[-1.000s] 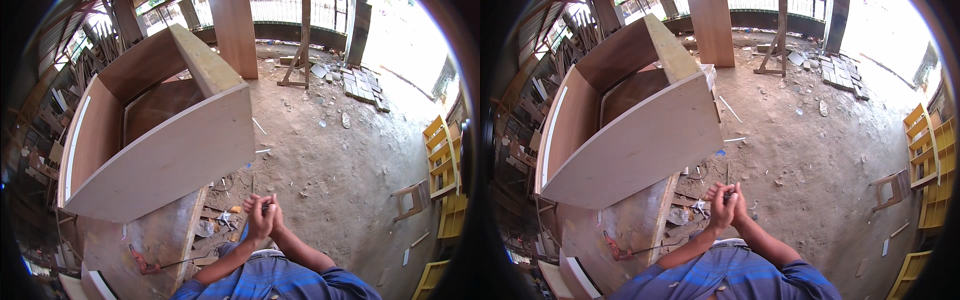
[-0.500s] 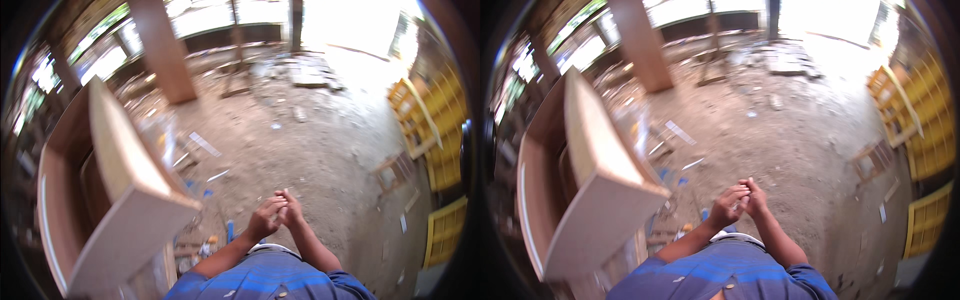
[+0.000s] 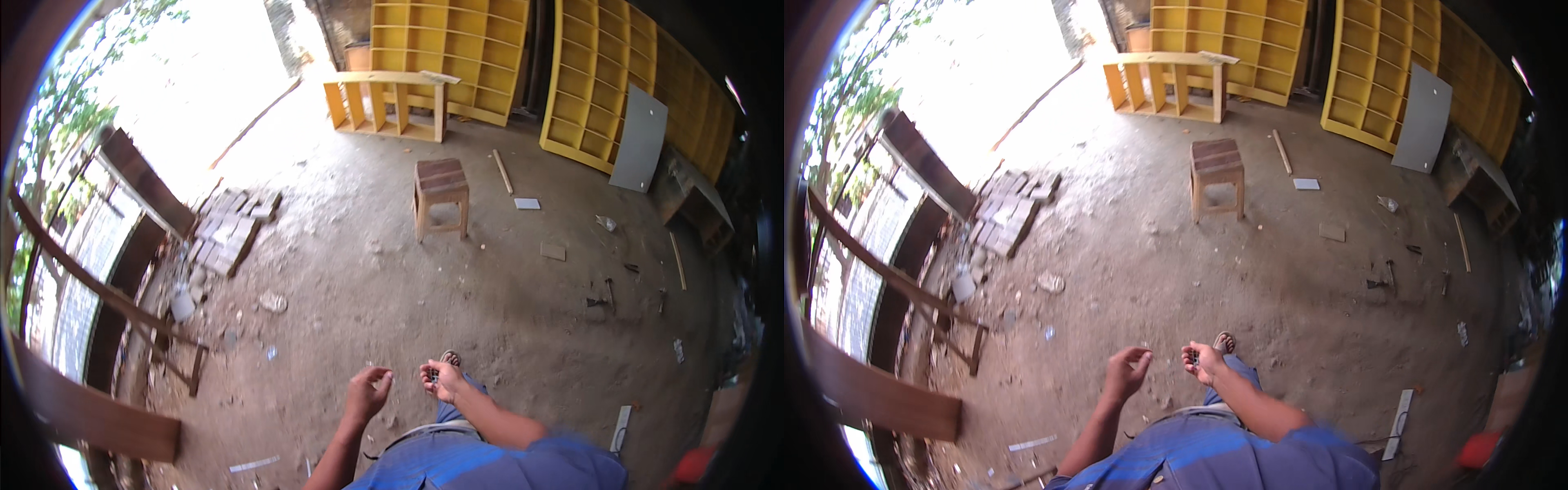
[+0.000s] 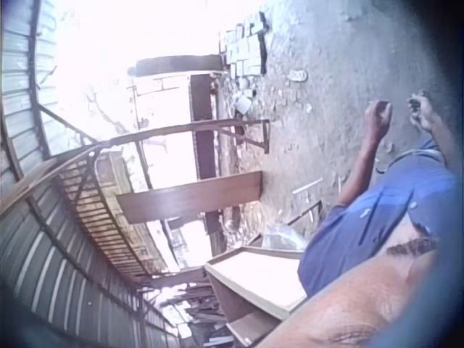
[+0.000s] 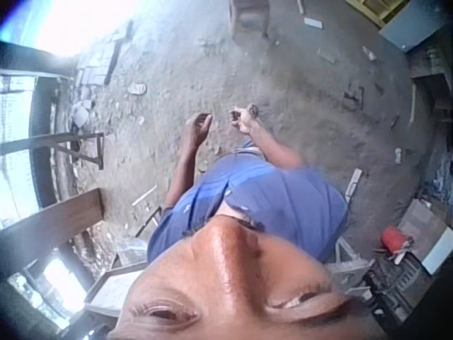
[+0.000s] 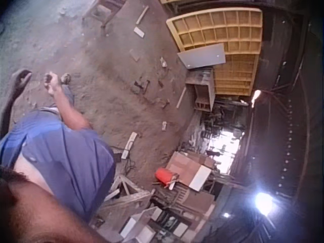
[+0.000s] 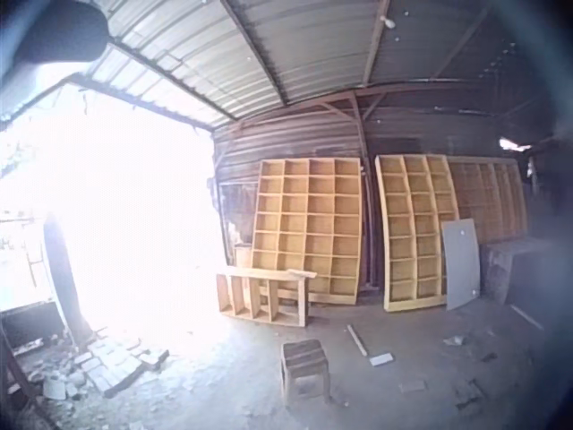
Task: The person assembles a wooden cabinet by drilling screws into a curved panel and attaching it to a frame. They then use a hammer to remove a panel from a larger structure and place it on a workbench.
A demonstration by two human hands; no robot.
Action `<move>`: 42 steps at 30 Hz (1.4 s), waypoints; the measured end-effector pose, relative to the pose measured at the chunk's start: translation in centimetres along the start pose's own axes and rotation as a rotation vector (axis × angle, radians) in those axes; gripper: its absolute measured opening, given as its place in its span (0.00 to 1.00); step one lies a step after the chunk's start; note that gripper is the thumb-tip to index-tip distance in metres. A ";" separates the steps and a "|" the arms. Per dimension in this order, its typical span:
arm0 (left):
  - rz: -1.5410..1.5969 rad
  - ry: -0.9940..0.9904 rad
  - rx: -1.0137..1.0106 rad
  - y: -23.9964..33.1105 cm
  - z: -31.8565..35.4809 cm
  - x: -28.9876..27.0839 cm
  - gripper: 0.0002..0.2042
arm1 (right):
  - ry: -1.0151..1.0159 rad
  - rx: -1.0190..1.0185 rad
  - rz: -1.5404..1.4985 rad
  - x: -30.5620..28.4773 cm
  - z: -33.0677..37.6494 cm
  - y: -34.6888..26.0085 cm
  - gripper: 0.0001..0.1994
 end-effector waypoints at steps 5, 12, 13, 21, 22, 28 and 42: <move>-0.070 -0.309 -0.055 -1.0 -15.0 6.4 0.13 | -0.143 -0.268 -0.166 4.4 -2.0 -15.5 0.14; 0.037 -0.404 -0.189 -1.4 -30.4 8.3 0.17 | 0.176 -0.367 -0.195 1.8 -12.7 -30.5 0.11; 0.207 -0.396 -0.276 -3.0 -32.1 8.2 0.19 | 0.179 -0.359 -0.195 3.3 -13.4 -31.8 0.12; 1.611 -0.427 -0.611 2.7 -50.5 9.7 0.29 | -0.187 -0.576 0.131 25.9 -18.1 -41.7 0.15; 1.586 -0.390 -0.555 4.5 -54.5 9.7 0.30 | -0.179 -0.702 0.255 27.6 -20.1 -43.2 0.16; 1.543 -0.353 -0.504 4.8 -72.9 5.4 0.22 | -0.145 -1.199 0.672 39.2 -28.2 -55.0 0.18; 0.799 -0.312 -0.427 -1.4 -109.4 5.4 0.08 | -0.035 -1.429 0.622 54.1 -49.0 -81.6 0.13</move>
Point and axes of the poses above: each hand's wrist, its own z-axis away from the middle knuckle, its own x-axis out of the palm, y = z × x, the point moved 4 cm from there along -z, towards the middle knuckle
